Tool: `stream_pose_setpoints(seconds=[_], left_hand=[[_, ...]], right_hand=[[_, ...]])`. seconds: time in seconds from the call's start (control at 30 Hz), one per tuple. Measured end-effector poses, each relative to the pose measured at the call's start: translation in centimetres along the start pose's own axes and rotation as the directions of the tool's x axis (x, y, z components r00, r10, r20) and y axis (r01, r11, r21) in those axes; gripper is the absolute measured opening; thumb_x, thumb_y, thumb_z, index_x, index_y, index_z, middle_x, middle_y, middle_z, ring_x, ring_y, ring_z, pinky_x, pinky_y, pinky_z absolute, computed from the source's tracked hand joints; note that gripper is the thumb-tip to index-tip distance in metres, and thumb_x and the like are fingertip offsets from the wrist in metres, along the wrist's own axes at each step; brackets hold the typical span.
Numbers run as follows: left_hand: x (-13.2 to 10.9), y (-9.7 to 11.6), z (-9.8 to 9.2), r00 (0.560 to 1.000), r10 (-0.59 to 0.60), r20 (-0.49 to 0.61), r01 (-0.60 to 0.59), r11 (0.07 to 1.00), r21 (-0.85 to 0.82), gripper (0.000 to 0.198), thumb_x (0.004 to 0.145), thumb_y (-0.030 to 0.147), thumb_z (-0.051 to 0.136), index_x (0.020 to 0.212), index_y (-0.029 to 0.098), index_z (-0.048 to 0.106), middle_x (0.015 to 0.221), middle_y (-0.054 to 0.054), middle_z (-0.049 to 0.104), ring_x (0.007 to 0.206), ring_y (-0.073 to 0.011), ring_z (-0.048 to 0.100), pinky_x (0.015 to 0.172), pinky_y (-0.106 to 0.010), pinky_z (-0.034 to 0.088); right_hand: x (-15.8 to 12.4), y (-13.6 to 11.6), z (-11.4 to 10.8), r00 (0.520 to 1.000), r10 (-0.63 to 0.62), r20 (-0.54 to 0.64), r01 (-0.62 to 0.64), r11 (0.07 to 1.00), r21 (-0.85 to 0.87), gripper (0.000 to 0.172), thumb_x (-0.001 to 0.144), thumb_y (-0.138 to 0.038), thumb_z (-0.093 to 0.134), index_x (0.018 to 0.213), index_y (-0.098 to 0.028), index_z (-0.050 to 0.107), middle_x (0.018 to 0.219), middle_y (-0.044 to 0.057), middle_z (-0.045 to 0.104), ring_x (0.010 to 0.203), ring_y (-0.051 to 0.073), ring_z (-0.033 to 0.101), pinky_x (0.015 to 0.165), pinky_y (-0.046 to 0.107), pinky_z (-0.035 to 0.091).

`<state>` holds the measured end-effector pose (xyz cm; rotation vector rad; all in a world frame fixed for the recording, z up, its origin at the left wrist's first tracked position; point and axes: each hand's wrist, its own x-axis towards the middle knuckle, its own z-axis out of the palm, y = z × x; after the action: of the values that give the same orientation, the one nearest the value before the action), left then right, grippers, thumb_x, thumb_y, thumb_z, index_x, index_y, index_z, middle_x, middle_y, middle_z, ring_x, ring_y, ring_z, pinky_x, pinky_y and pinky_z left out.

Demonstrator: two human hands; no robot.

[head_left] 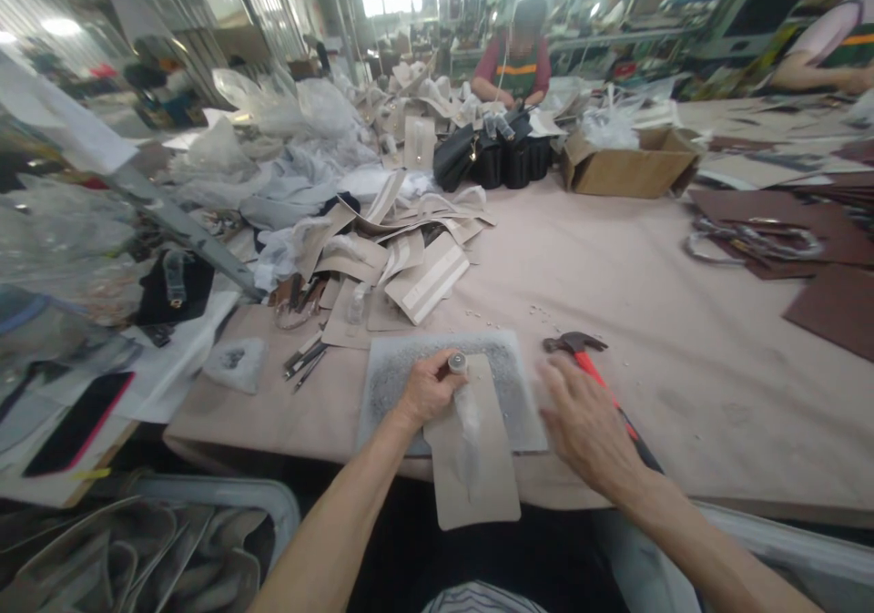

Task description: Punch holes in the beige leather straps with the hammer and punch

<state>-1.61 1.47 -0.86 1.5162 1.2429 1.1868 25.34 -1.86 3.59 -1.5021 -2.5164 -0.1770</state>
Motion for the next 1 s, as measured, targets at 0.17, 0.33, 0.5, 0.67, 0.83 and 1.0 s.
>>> stream_pose_setpoints(seconds=[0.17, 0.33, 0.5, 0.67, 0.83, 1.0], left_hand=[[0.4, 0.0, 0.8, 0.991, -0.103, -0.081, 0.091, 0.986, -0.141, 0.026, 0.067, 0.030, 0.077, 0.088, 0.016, 0.071, 0.081, -0.001, 0.070, 0.075, -0.0164, 0.064, 0.072, -0.027, 0.052], [1.6, 3.2, -0.3, 0.900, -0.209, -0.382, 0.053, 0.923, -0.382, 0.030, 0.068, 0.035, 0.081, 0.085, 0.016, 0.065, 0.076, 0.000, 0.070, 0.069, -0.0145, 0.065, 0.068, -0.026, 0.054], [1.4, 8.0, -3.1, 0.850, 0.073, -0.521, -0.218, 0.950, -0.223, 0.026, 0.075, 0.032, 0.080, 0.092, 0.017, 0.068, 0.088, -0.003, 0.074, 0.081, -0.0159, 0.069, 0.079, -0.027, 0.055], [0.7, 6.5, -1.0, 0.942, -0.022, -0.334, -0.060, 0.970, -0.235, 0.025, 0.075, 0.032, 0.076, 0.093, 0.018, 0.066, 0.087, -0.003, 0.075, 0.080, -0.0169, 0.069, 0.075, -0.027, 0.055], [1.2, 2.5, 1.9, 0.983, -0.102, -0.150, 0.062, 0.966, -0.251, 0.032, 0.074, 0.032, 0.072, 0.103, 0.019, 0.065, 0.093, -0.004, 0.076, 0.084, -0.0187, 0.070, 0.076, -0.027, 0.054], [1.6, 1.0, 2.3, 0.993, -0.112, -0.049, 0.098, 0.970, -0.222, 0.025, 0.076, 0.033, 0.071, 0.093, 0.016, 0.066, 0.088, -0.005, 0.075, 0.076, -0.0171, 0.067, 0.070, -0.026, 0.052]], right_hand=[[2.7, -8.8, -1.0, 0.790, -0.606, 0.089, 0.591, 0.793, 0.148, 0.028, 0.083, -0.012, 0.056, 0.109, -0.020, 0.062, 0.116, 0.009, 0.064, 0.104, 0.027, 0.055, 0.086, 0.041, 0.046], [4.8, -11.2, -2.3, 0.906, -0.419, 0.061, 0.420, 0.908, -0.006, 0.016, 0.086, -0.006, 0.049, 0.088, -0.017, 0.061, 0.082, 0.012, 0.064, 0.077, 0.027, 0.057, 0.072, 0.041, 0.044], [4.8, -9.2, -3.9, 0.985, -0.058, 0.161, 0.050, 0.997, 0.054, 0.024, 0.094, -0.018, 0.048, 0.114, -0.012, 0.059, 0.088, 0.015, 0.069, 0.073, 0.028, 0.066, 0.060, 0.036, 0.043], [2.5, -9.4, -1.4, 0.953, 0.091, 0.288, -0.177, 0.941, 0.289, 0.044, 0.100, -0.032, 0.043, 0.137, -0.008, 0.047, 0.096, 0.015, 0.074, 0.085, 0.029, 0.071, 0.069, 0.036, 0.050], [1.5, -11.1, 0.0, 0.921, 0.173, 0.348, -0.309, 0.869, 0.387, 0.041, 0.097, -0.021, 0.038, 0.134, -0.008, 0.050, 0.098, 0.016, 0.074, 0.090, 0.028, 0.072, 0.075, 0.036, 0.050], [0.7, -11.2, 0.2, 0.926, 0.175, 0.333, -0.328, 0.811, 0.484, 0.043, 0.100, -0.030, 0.038, 0.136, -0.010, 0.050, 0.105, 0.015, 0.073, 0.091, 0.028, 0.071, 0.077, 0.038, 0.051]])
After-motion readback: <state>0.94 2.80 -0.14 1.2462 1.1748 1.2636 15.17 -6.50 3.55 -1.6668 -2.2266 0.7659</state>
